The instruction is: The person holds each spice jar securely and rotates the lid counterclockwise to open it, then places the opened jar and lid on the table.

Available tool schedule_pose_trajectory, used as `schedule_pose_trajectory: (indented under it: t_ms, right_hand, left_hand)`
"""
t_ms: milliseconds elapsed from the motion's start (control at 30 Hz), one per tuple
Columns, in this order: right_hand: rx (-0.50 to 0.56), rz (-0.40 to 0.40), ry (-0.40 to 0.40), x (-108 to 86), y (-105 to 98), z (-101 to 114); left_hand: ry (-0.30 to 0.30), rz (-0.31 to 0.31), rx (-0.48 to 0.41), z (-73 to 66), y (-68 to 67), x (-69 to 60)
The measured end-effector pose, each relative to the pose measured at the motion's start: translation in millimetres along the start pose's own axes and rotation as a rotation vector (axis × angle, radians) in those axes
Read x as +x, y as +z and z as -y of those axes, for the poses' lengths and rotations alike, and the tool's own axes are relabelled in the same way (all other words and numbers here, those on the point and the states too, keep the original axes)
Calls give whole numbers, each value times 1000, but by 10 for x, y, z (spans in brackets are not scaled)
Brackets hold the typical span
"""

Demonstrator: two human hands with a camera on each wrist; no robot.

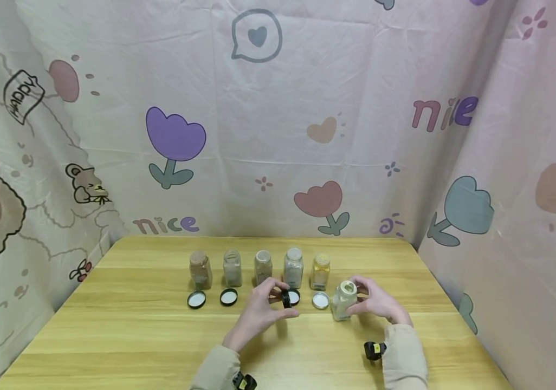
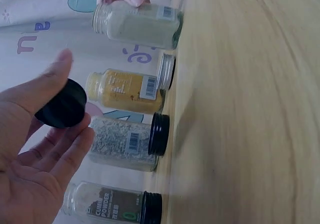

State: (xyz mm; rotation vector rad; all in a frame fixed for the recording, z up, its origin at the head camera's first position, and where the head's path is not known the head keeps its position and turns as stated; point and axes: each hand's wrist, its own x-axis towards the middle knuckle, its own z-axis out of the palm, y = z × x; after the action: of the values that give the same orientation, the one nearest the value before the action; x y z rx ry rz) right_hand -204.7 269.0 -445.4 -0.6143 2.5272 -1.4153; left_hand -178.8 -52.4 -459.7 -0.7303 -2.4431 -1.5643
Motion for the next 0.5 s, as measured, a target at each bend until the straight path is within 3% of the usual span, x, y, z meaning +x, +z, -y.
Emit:
schedule_pose_trajectory:
  t_ms: [167, 500]
  right_hand:
    - [7, -72, 11, 43, -30, -82]
    - [16, -193, 73, 266, -126, -190]
  left_hand:
    - [-8, 45, -9, 5, 99, -28]
    - [18, 103, 111, -55, 470, 68]
